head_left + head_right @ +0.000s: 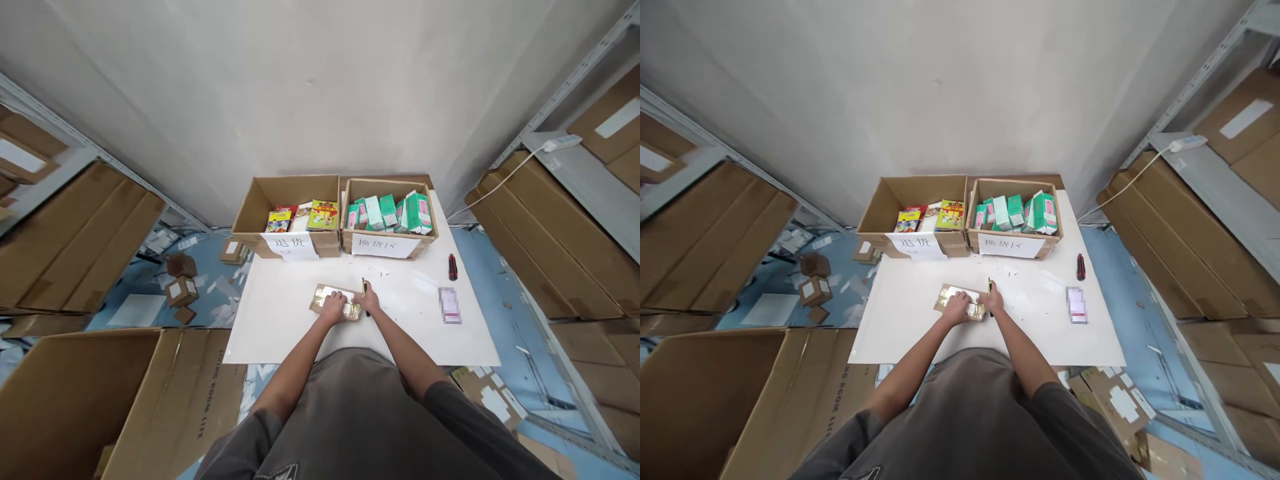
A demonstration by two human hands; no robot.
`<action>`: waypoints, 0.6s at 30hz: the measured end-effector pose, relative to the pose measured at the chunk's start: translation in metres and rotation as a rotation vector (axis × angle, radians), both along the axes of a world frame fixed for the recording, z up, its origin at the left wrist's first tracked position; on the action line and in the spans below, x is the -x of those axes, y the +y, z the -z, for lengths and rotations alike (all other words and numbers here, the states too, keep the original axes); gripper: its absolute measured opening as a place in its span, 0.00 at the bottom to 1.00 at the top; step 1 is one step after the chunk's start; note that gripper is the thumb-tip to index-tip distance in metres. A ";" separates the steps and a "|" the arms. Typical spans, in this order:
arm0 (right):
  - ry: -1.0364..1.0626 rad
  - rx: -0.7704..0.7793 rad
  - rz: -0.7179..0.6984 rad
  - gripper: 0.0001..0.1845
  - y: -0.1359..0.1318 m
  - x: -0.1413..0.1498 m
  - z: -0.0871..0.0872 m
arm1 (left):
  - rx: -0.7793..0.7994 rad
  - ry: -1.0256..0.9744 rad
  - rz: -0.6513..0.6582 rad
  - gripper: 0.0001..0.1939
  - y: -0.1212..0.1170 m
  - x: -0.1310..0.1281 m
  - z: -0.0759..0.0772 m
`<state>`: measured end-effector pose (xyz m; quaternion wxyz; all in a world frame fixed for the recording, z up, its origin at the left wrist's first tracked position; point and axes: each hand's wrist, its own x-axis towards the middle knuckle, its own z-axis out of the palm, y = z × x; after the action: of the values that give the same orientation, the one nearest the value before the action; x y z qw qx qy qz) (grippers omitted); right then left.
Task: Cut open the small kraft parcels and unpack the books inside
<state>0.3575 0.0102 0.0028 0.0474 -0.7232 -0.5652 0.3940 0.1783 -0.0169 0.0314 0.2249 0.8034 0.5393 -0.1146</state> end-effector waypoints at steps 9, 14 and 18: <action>-0.005 -0.027 0.034 0.50 -0.004 -0.004 0.009 | -0.043 -0.027 -0.034 0.32 -0.017 -0.004 0.010; 0.132 -0.036 0.050 0.31 -0.023 -0.030 0.003 | 0.060 0.034 -0.050 0.41 -0.006 -0.010 0.010; 0.235 0.044 -0.177 0.21 -0.041 -0.062 -0.004 | 0.097 0.040 -0.037 0.48 0.003 -0.012 0.014</action>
<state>0.4199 -0.0307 0.0066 0.0624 -0.6204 -0.6084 0.4911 0.1899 -0.0137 0.0176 0.2547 0.7790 0.5523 -0.1524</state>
